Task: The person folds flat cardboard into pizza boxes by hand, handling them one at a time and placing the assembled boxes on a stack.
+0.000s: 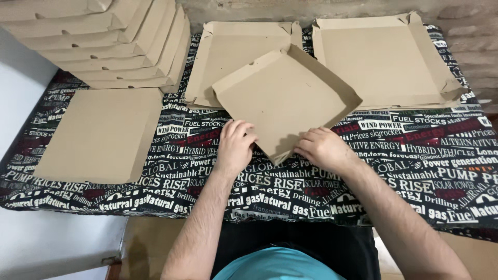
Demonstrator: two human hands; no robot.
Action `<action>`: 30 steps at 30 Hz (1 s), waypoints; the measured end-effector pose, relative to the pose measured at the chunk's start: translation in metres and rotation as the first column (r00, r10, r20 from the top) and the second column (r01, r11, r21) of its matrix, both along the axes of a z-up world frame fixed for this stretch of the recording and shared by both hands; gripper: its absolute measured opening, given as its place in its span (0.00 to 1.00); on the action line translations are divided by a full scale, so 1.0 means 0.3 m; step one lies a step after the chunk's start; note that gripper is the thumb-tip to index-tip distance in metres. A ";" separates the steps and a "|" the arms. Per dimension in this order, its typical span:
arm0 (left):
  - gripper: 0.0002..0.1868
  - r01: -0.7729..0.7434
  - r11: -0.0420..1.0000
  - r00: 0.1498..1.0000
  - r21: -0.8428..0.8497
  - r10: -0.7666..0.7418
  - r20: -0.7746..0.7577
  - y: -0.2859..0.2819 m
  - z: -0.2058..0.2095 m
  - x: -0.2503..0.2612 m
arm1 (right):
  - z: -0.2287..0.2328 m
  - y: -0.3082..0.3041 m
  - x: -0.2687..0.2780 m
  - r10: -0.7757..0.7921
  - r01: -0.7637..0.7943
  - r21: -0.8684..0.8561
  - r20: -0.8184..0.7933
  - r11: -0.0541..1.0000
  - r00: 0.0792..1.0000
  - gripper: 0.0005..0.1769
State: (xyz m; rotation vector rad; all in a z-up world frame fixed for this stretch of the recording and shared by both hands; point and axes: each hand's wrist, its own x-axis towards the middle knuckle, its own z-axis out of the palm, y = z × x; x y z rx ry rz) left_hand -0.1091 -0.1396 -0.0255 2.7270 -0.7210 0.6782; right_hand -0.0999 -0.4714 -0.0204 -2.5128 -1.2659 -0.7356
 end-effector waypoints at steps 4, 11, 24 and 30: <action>0.17 0.099 0.991 0.995 -0.089 -0.099 0.005 -0.036 -0.033 -0.032 | -0.009 0.054 -0.007 -0.020 0.020 0.021 0.000 1.000 1.000 0.14; 0.09 0.265 0.961 0.964 -0.074 -0.264 0.022 -0.103 -0.037 -0.143 | -0.087 0.097 -0.021 -0.049 0.048 0.018 0.053 0.999 0.997 0.16; 0.08 0.193 0.970 0.981 0.149 -0.186 -0.062 0.154 0.127 -0.198 | -0.036 -0.178 0.032 -0.246 0.330 -0.277 0.296 0.903 0.923 0.02; 0.36 -0.010 0.996 0.999 0.088 0.006 0.035 0.150 0.200 -0.166 | 0.087 -0.111 -0.054 -0.309 0.359 -0.341 0.193 0.869 0.931 0.05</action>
